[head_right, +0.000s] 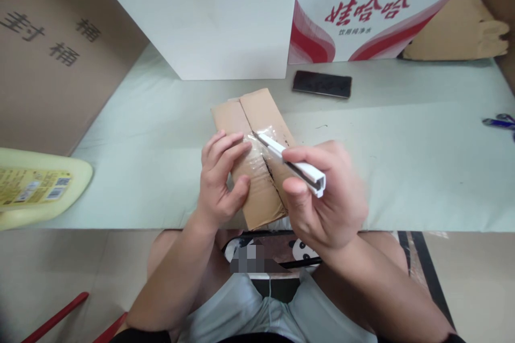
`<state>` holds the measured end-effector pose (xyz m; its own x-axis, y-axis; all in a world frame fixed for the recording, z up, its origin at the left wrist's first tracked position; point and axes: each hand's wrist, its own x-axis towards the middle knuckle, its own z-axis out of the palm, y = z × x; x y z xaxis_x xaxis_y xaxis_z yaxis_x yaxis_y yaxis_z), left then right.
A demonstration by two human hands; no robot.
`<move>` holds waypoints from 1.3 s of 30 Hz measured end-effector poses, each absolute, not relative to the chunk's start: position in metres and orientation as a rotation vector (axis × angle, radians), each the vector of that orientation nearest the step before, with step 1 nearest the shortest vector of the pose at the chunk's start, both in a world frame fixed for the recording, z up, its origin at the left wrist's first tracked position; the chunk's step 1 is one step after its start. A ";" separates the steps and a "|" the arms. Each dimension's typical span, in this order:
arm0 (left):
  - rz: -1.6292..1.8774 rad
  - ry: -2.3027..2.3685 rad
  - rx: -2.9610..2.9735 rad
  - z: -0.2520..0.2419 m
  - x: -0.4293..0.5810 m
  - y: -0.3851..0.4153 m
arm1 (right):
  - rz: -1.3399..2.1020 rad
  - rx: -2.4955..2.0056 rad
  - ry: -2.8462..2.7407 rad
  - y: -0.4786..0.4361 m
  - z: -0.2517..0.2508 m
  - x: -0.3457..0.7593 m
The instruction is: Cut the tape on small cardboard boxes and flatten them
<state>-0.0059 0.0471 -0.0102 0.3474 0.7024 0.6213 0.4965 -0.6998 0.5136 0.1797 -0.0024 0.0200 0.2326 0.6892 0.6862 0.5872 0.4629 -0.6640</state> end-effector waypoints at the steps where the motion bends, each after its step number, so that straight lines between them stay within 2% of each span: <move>1: 1.273 1.079 2.378 -0.010 -0.006 0.047 | 0.097 -1.163 -1.438 0.000 0.023 0.178; 13: 1.296 1.073 2.363 -0.011 -0.005 0.047 | 0.286 -1.419 -1.607 0.001 0.050 0.167; 28: 1.316 1.064 2.389 -0.010 -0.005 0.047 | 0.192 -1.355 -1.601 -0.004 0.048 0.169; 39: 1.315 1.057 2.381 -0.011 -0.005 0.047 | 0.257 -1.358 -1.617 0.000 0.050 0.167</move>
